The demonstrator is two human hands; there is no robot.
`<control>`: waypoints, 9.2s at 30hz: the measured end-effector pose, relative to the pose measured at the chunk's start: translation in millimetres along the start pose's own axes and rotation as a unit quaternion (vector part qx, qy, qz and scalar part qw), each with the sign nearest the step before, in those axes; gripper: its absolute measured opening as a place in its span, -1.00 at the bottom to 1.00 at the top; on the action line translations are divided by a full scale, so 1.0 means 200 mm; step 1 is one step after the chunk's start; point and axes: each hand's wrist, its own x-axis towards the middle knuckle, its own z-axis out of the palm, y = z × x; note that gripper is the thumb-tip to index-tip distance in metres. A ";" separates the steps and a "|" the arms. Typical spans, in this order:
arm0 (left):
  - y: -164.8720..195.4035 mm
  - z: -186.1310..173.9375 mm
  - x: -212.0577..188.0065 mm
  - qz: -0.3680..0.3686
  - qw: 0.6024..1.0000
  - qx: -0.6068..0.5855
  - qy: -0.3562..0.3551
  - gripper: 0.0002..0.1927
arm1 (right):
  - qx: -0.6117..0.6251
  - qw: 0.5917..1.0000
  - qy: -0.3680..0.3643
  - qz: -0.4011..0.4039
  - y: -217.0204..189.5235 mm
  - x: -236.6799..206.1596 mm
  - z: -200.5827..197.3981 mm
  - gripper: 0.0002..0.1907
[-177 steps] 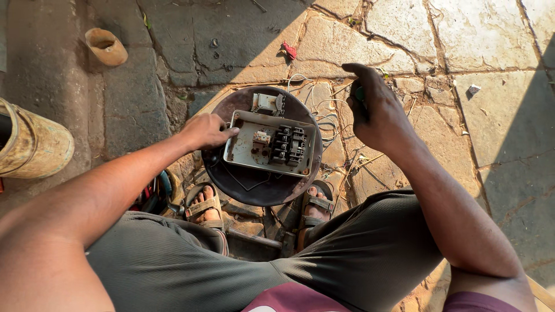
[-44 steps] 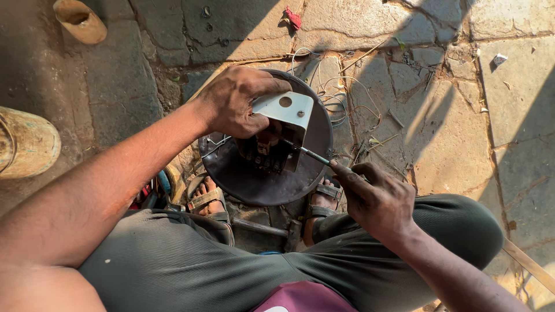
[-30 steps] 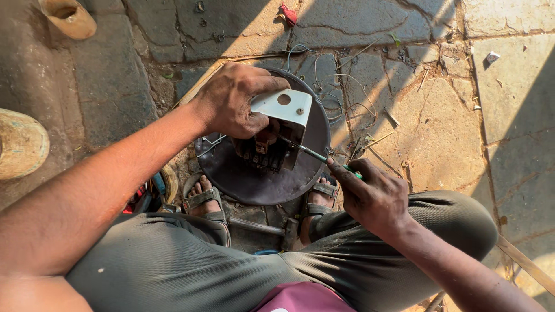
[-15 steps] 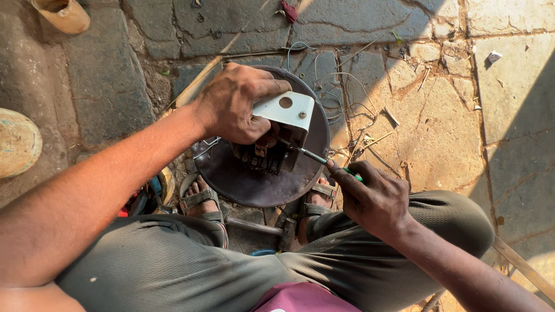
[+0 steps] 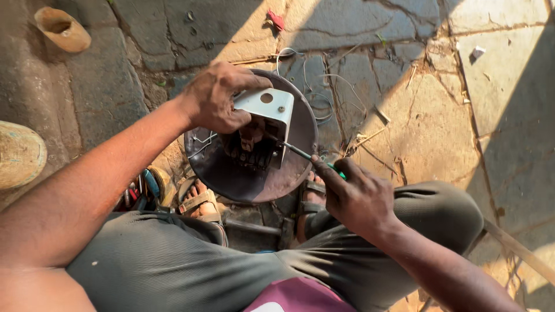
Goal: The person sits on the ground and uses a green screwdriver to tighten screws on the terminals of a white electrical component. They repeatedly adjust the component's position and re-engage the screwdriver to secure the connections.
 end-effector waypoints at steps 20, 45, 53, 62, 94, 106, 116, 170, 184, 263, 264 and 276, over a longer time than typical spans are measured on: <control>0.11 -0.06 0.04 -0.078 0.995 -0.059 -0.005 -0.45 | -0.021 0.998 0.045 -0.024 -0.02 0.01 0.07 -0.40; 0.07 0.01 0.11 -0.068 0.996 -0.020 -0.053 -0.52 | -0.040 0.996 0.034 -0.075 0.07 0.03 0.07 -0.36; 0.12 -0.02 0.11 -0.064 0.997 -0.043 -0.028 -0.48 | 0.027 0.997 0.031 0.070 -0.03 -0.01 0.00 -0.59; 0.11 -0.04 0.11 -0.072 0.997 -0.028 -0.020 -0.48 | 0.086 0.988 -0.025 0.126 -0.05 0.01 -0.01 -0.60; 0.04 0.05 0.07 -0.107 0.994 0.007 0.007 -0.47 | 0.266 0.928 -0.094 0.244 -0.05 0.12 -0.09 -0.66; 0.03 0.04 0.06 -0.143 0.990 0.014 -0.009 -0.45 | 0.267 0.876 -0.202 0.346 -0.07 0.13 -0.05 -0.63; 0.03 0.00 0.05 -0.115 0.993 -0.004 0.023 -0.41 | 0.259 0.942 -0.039 0.210 -0.05 0.13 -0.04 -0.67; 0.01 -0.04 0.04 -0.035 0.996 -0.078 0.002 -0.46 | 0.210 0.973 -0.045 0.078 0.04 0.12 -0.03 -0.64; 0.04 -0.07 0.03 -0.060 0.995 -0.080 0.002 -0.45 | 0.218 0.967 -0.073 0.112 0.01 0.09 0.03 -0.59; -0.14 0.02 -0.04 -0.077 0.995 0.050 0.045 -0.66 | -0.073 0.950 -0.301 0.052 0.04 0.31 0.11 -0.63; -0.14 0.01 -0.04 -0.062 0.996 0.040 0.048 -0.66 | -0.085 0.951 -0.294 0.041 0.03 0.33 0.09 -0.55; -0.15 -0.03 -0.11 -0.056 0.994 0.033 0.082 -0.62 | -0.074 0.952 -0.295 0.034 0.04 0.46 0.02 -0.72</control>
